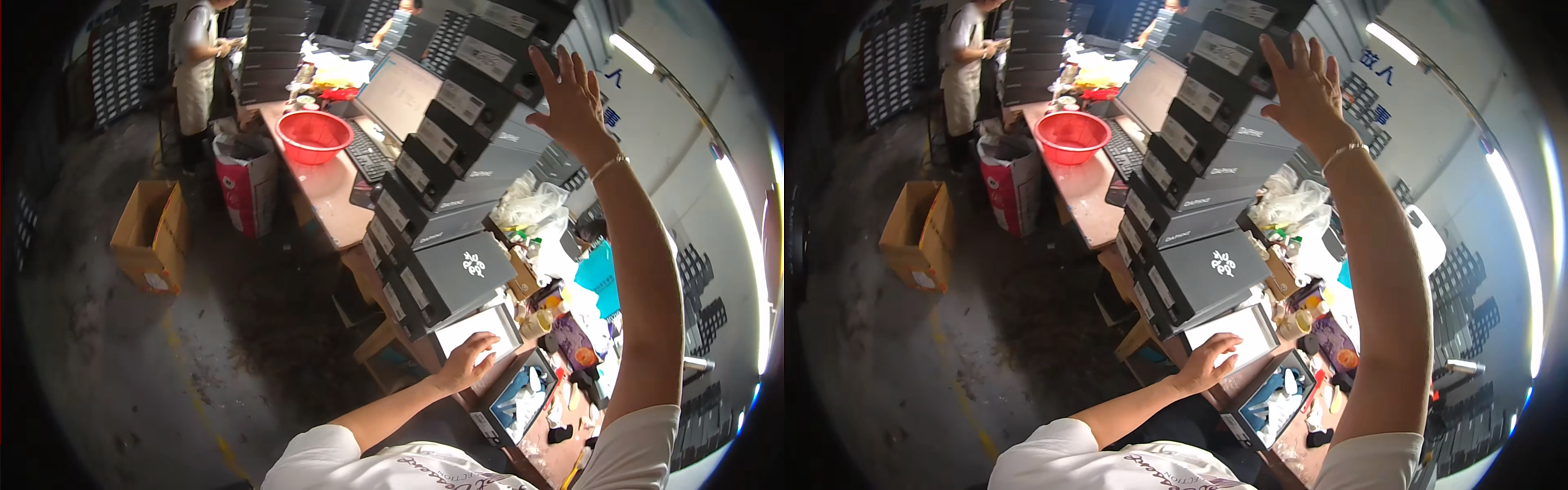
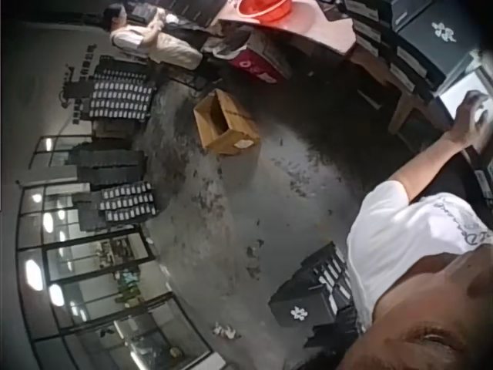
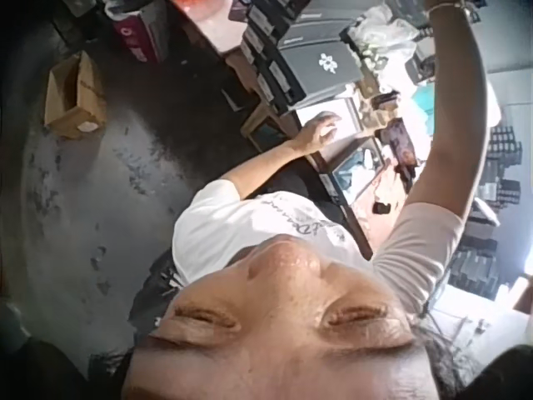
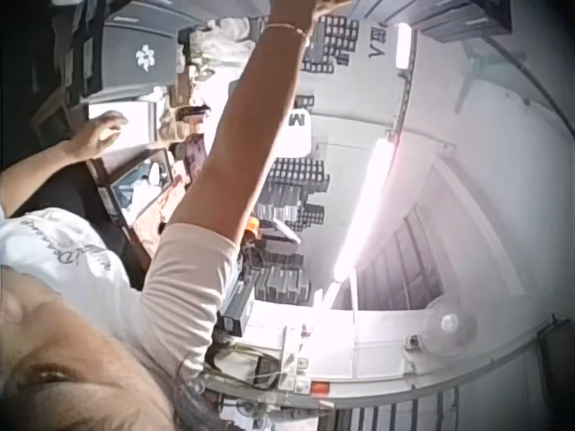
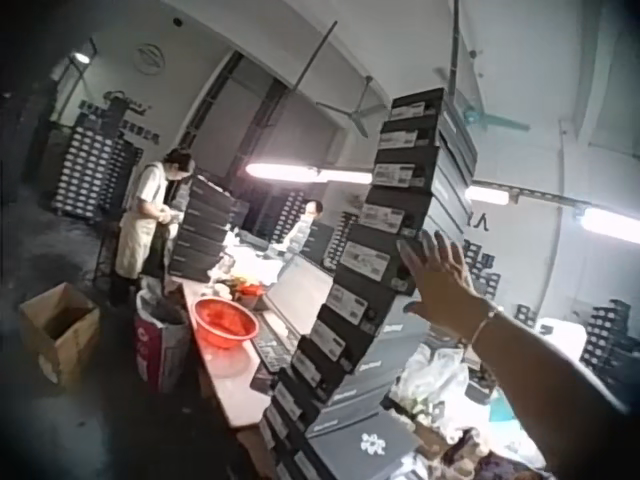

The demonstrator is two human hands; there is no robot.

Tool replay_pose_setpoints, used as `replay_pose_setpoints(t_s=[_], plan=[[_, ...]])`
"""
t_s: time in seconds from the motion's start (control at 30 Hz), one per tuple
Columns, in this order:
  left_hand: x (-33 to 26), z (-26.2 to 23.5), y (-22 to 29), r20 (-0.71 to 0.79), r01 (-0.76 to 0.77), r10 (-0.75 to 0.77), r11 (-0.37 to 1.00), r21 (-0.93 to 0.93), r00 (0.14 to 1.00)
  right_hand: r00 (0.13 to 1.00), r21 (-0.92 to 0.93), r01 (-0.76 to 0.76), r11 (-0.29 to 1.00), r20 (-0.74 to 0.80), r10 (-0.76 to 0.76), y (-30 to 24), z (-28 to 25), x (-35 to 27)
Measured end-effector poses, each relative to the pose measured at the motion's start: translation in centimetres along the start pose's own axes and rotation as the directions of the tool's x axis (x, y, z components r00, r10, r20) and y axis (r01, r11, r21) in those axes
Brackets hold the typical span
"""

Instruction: Packaging finished shoes into boxes by inspecting, cleaning them with a brush, and wrapping them in tissue paper.

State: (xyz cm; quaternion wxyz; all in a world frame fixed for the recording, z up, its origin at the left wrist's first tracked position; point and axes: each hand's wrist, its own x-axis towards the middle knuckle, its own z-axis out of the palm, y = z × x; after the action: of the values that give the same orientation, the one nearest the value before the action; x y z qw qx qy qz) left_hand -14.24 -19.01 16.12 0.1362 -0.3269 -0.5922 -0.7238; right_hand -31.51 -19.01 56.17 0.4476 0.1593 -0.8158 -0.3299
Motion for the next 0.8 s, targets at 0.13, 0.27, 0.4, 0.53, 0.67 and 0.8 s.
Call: replay_pose_setpoints(t_s=[0.13,0.27,0.4,0.53,0.67,0.8], plan=[[1.6,-1.3,-0.5,-0.016,0.002,-0.002,0.999,0.044,1.0,0.992,-0.03,-0.108,0.994,0.054,0.11,-1.3,2.3,2.0],[7.1,-3.9,0.5,-0.168,-0.187,0.2,0.978,0.087,0.965,0.999,-0.04,-0.046,0.998,0.007,0.046,-1.1,2.5,2.3],[17.2,-4.9,5.0,-0.273,-0.304,0.309,0.951,0.062,0.911,1.0,-0.074,0.011,0.997,0.003,-0.011,0.8,1.9,1.2],[28.5,-5.2,7.1,-0.186,-0.122,-0.001,0.752,-0.648,0.982,0.999,-0.061,-0.002,0.998,0.032,0.004,2.8,0.2,-0.7],[33.7,-6.2,8.8,0.042,0.026,0.038,0.353,-0.935,0.998,1.0,-0.013,0.0,1.0,-0.031,0.0,4.7,-1.8,-4.4],[35.5,-5.2,10.8,0.07,0.05,0.129,0.152,-0.987,0.989,0.996,0.096,0.001,0.995,-0.084,0.007,5.1,-5.3,-7.9]])
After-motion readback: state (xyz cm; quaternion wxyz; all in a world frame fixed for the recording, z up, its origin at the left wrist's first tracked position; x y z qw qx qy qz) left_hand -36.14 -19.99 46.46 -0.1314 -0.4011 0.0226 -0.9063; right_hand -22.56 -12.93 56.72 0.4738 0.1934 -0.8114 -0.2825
